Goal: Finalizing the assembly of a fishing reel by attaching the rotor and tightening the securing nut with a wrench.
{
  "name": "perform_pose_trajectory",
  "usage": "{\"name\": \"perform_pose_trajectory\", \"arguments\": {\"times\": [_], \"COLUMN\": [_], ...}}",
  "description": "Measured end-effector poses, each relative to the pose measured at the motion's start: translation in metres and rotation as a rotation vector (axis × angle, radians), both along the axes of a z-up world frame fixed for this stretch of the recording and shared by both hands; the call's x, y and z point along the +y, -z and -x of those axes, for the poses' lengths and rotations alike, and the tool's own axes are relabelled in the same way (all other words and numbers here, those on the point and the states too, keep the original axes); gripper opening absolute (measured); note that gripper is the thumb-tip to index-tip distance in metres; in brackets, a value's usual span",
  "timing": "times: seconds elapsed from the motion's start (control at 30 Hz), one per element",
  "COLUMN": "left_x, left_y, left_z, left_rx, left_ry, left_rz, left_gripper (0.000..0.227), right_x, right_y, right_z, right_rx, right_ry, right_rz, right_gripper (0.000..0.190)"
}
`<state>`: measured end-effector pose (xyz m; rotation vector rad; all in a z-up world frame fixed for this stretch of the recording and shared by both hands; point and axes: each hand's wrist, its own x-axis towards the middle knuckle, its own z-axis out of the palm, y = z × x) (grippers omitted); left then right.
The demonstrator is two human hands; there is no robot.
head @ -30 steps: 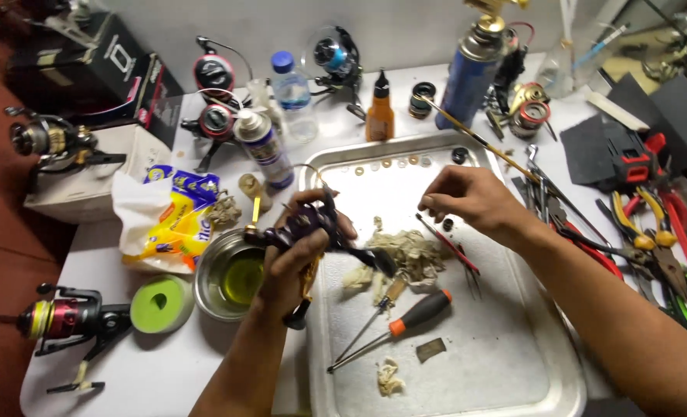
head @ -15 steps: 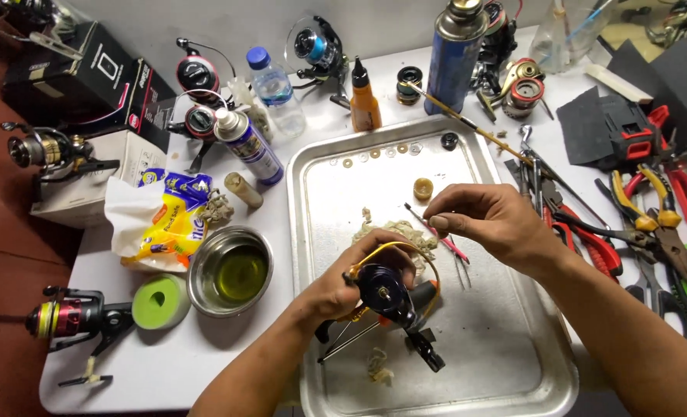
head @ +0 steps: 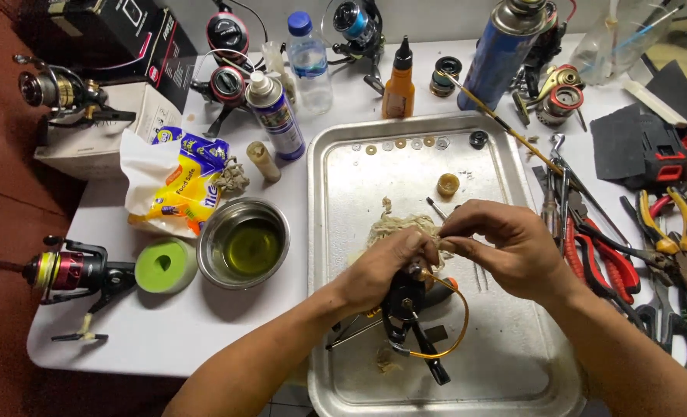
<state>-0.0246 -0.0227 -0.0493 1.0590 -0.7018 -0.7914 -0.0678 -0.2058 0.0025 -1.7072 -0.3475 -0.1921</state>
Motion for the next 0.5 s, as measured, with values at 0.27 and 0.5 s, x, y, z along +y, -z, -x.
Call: {"name": "perform_pose_trajectory", "arguments": {"times": [0.27,0.5], "left_x": [0.004,0.005], "left_y": [-0.027,-0.021], "left_z": [0.006,0.016], "left_rx": [-0.075,0.105], "left_ry": [-0.092,-0.062], "left_rz": [-0.016,0.056], "left_gripper": [0.032,0.031], "right_x": [0.013,0.016], "right_y": [-0.006,-0.008], "right_z": [-0.003,-0.001], "right_rx": [-0.355,-0.508], "right_ry": [0.133,0.137], "right_rz": [0.339,0.397], "right_gripper": [0.01,0.006]}}
